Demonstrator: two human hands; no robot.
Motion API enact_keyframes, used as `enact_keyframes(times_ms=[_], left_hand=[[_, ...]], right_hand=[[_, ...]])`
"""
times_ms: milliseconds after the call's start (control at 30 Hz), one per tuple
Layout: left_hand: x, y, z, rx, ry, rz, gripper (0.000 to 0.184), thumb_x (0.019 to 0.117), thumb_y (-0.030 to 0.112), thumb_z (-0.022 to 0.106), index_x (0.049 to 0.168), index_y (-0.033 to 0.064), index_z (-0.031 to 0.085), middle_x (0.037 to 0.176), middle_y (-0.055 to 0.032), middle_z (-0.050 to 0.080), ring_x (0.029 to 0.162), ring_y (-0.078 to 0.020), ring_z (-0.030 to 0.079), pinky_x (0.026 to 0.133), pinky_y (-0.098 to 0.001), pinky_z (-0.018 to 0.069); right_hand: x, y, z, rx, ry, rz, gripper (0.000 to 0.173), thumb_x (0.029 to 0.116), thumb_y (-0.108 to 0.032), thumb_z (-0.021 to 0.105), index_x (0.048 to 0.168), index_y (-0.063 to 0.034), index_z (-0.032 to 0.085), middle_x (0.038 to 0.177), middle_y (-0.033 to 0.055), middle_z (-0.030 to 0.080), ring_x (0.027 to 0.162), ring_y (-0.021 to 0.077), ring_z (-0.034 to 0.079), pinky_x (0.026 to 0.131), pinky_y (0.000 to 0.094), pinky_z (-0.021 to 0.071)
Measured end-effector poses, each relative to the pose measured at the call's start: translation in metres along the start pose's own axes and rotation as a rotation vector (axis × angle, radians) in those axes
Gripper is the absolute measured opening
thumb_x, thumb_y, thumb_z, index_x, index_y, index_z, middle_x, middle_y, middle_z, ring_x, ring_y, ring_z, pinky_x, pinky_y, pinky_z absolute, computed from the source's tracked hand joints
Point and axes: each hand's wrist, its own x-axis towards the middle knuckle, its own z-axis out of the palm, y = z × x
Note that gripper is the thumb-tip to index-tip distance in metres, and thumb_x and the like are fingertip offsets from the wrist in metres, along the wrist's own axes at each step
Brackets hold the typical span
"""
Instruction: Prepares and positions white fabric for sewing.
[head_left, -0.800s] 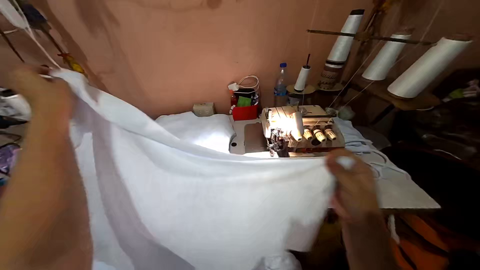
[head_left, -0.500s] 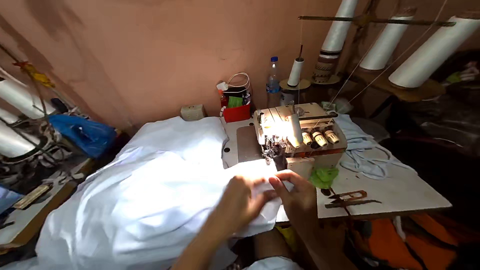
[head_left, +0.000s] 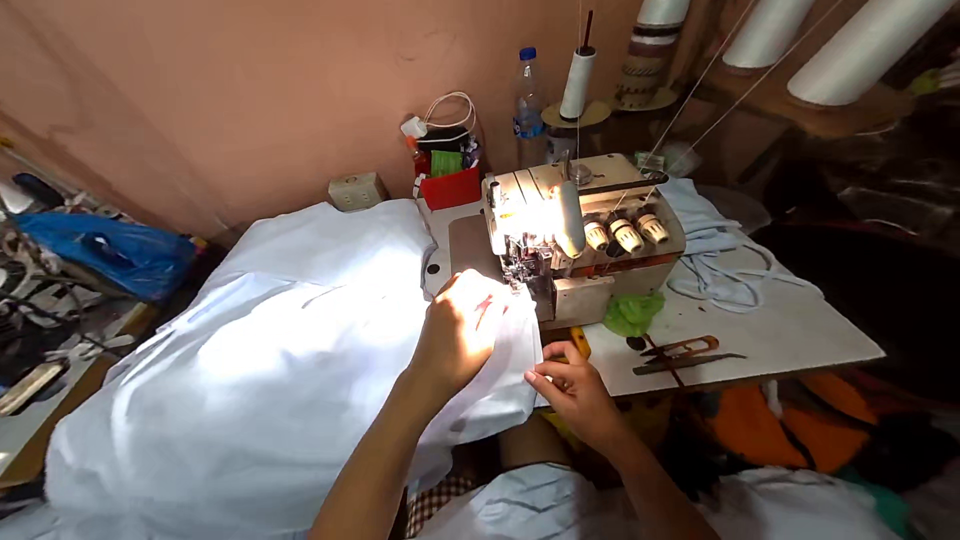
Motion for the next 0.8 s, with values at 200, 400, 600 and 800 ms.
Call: enact_keyframes(times_ms=[200,400,600,800], left_hand=[[0.0,0.005,0.002,-0.047,-0.048,-0.018,0.013,0.0902,-0.002,0.06,0.098,-0.001,0.071,0.096,-0.0106,0.069,0.086,-0.0131,0.067,0.077,-0.025,0.055],[0.0,0.005,0.007,-0.098,-0.041,-0.01,0.008,0.0904,0.007,0.066,0.091,0.0029,0.072,0.089,-0.0052,0.068,0.08,-0.0059,0.064,0.072,-0.0185,0.0524],[-0.013,0.023,-0.012,-0.306,-0.141,0.05,0.016,0.0959,0.015,0.062,0.096,0.0022,0.072,0.085,-0.0001,0.067,0.079,0.0052,0.056,0.074,-0.0089,0.0443],[-0.018,0.033,-0.023,-0.34,-0.182,0.115,0.021,0.0992,0.017,0.059,0.099,-0.0001,0.072,0.085,-0.0029,0.064,0.078,0.004,0.054,0.07,-0.0076,0.0424]], right_hand=[[-0.013,0.001,0.002,0.07,-0.15,0.05,0.04,0.1058,-0.023,0.047,0.094,0.0041,0.073,0.075,0.007,0.058,0.058,0.0068,0.052,0.056,0.0219,0.0465],[-0.029,0.001,0.009,0.199,-0.062,0.128,0.038,0.1062,-0.02,0.043,0.101,0.0037,0.073,0.078,0.0032,0.06,0.053,-0.0003,0.05,0.052,0.0152,0.0464],[-0.024,-0.004,0.022,0.122,0.035,0.169,0.031,0.0856,-0.021,0.08,0.102,0.0039,0.073,0.091,0.0121,0.067,0.053,0.0031,0.052,0.049,0.0172,0.0467],[-0.033,0.0,0.038,0.152,0.355,-0.124,0.055,0.0772,-0.023,0.084,0.117,0.0083,0.063,0.121,0.0201,0.056,0.058,-0.0046,0.048,0.051,0.0089,0.0412]])
